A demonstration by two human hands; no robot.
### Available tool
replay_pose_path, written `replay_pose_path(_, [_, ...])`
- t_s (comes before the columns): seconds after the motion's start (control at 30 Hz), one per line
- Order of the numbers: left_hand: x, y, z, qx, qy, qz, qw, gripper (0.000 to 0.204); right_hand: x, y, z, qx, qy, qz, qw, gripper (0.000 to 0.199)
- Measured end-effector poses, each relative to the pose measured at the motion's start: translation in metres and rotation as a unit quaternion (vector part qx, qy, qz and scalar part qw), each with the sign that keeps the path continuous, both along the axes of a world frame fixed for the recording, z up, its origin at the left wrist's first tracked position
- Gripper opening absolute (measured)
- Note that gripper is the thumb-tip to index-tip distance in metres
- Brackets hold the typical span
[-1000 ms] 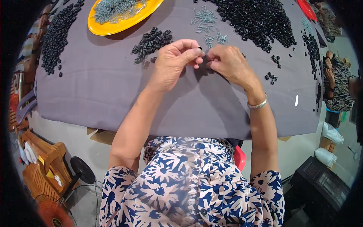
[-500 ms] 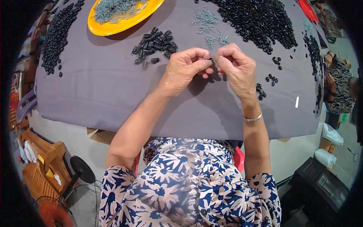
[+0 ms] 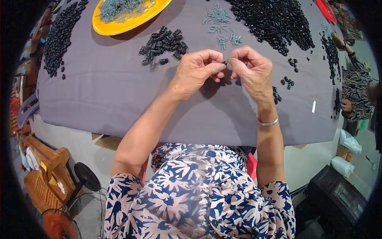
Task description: Assembling small black and green plastic parts by hand at a workstation.
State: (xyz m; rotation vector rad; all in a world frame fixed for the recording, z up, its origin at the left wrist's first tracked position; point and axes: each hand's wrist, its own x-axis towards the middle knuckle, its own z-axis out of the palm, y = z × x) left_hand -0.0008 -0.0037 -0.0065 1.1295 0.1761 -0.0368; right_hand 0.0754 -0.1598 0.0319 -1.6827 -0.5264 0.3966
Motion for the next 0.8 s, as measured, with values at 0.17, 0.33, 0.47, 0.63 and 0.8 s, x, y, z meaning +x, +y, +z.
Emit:
replay_pose_path(0.17, [-0.001,0.0,0.001,0.0,0.003,0.004,1.0,0.012,0.004,0.001,0.003,-0.059,-0.126,0.024,0.99,0.006])
replay_pose_path(0.33, [0.0,0.0,0.002,0.007,-0.003,-0.003,1.0,0.008,0.008,0.004,0.013,-0.113,-0.249,0.052,0.96,0.006])
replay_pose_path(0.47, [-0.001,0.0,-0.001,0.027,-0.024,-0.001,0.999,0.008,0.008,0.007,0.016,-0.125,-0.263,0.073,0.954,0.005])
replay_pose_path(0.63, [0.0,-0.004,-0.002,-0.003,-0.015,0.018,1.0,0.009,0.006,0.003,0.009,-0.122,-0.206,0.065,0.969,0.003])
replay_pose_path(0.8, [-0.003,-0.002,-0.001,0.007,-0.015,0.006,1.0,0.012,0.001,0.005,0.012,-0.102,-0.153,0.065,0.981,0.003])
